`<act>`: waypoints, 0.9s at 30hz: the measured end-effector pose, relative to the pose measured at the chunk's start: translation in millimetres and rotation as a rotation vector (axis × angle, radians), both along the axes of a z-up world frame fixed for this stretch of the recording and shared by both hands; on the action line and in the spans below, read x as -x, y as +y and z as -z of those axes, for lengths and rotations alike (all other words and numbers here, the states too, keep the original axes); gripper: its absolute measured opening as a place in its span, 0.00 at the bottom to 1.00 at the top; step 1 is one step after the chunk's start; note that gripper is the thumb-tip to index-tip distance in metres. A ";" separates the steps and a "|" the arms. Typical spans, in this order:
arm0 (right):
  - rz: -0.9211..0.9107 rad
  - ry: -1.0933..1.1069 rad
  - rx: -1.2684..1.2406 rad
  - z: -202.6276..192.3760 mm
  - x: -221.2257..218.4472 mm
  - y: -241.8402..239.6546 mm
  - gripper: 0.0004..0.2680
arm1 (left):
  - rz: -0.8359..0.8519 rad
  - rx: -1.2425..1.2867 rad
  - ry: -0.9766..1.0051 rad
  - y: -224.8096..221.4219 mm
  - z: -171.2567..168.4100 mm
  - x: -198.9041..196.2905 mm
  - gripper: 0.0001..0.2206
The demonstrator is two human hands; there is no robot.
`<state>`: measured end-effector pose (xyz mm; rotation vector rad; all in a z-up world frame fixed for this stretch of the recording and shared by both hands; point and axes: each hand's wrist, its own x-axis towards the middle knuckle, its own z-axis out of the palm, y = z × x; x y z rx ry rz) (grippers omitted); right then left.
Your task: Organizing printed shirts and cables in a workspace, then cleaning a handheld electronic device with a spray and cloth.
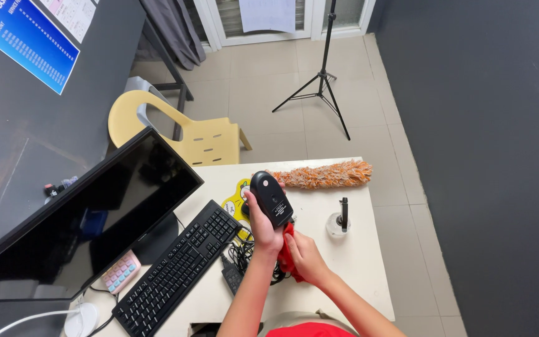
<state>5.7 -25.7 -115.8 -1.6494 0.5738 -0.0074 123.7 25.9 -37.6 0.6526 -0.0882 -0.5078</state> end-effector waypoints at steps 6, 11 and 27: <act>-0.066 -0.348 0.088 33.1 21.9 -22.2 0.16 | 0.032 -0.065 -0.203 21.0 8.4 -10.0 0.32; 0.268 -0.338 -0.203 33.4 43.4 -46.7 0.21 | 0.057 -0.143 -0.362 38.4 -9.9 2.9 0.36; 0.581 -0.259 -0.940 35.4 105.9 -52.3 0.18 | 0.248 -0.477 -1.242 61.3 -10.5 64.5 0.29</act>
